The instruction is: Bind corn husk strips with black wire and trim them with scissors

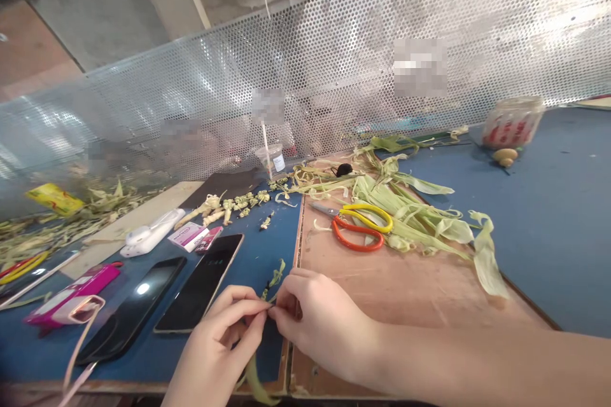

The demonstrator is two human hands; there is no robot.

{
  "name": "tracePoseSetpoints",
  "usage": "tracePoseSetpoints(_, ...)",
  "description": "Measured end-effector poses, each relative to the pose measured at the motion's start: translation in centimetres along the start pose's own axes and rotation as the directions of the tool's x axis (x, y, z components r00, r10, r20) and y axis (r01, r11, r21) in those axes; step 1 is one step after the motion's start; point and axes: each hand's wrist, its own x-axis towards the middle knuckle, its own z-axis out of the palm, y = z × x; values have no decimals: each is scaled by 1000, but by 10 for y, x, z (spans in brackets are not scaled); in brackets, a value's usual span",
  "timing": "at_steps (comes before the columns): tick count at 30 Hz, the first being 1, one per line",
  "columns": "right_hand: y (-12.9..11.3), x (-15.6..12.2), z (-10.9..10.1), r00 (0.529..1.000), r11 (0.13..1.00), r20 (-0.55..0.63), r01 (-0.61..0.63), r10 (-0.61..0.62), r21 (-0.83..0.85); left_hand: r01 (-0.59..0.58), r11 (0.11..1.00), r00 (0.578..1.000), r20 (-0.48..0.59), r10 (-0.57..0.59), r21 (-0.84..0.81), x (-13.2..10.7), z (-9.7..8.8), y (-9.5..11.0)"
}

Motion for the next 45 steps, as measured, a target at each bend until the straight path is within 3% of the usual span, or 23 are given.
tracePoseSetpoints(8, 2, -1, 1, 1000, 1000, -16, 18, -19, -8, 28, 999, 998, 52, -26, -33, 2, 0, -1)
tracePoseSetpoints(21, 6, 1, 3, 999, 1000, -31, 28, -28, -8, 200, 979, 979, -29, -201, -39, -1, 3, 2)
tracePoseSetpoints(25, 5, 0, 1, 1000, 1000, -20, 16, -16, -18, 183, 979, 983, 0, -184, -94, 0, 2, 4)
tracePoseSetpoints(29, 5, 0, -1, 1000, 1000, -6, 24, -24, -7, 277, 957, 960, 77, -271, -86, 4, -1, 4)
tracePoseSetpoints(33, 6, 0, -1, 999, 999, -12, 41, -41, 14, 254, 965, 962, 120, -245, -62, 6, -5, 5)
tracePoseSetpoints(42, 4, 0, -4, 996, 996, 7, 94, -94, 2, 259, 960, 963, 103, -248, -104, 4, -4, 7)
tracePoseSetpoints(45, 4, -2, -5, 995, 994, 16, 102, -101, -28, 218, 975, 974, 73, -214, -52, 6, -3, 8)
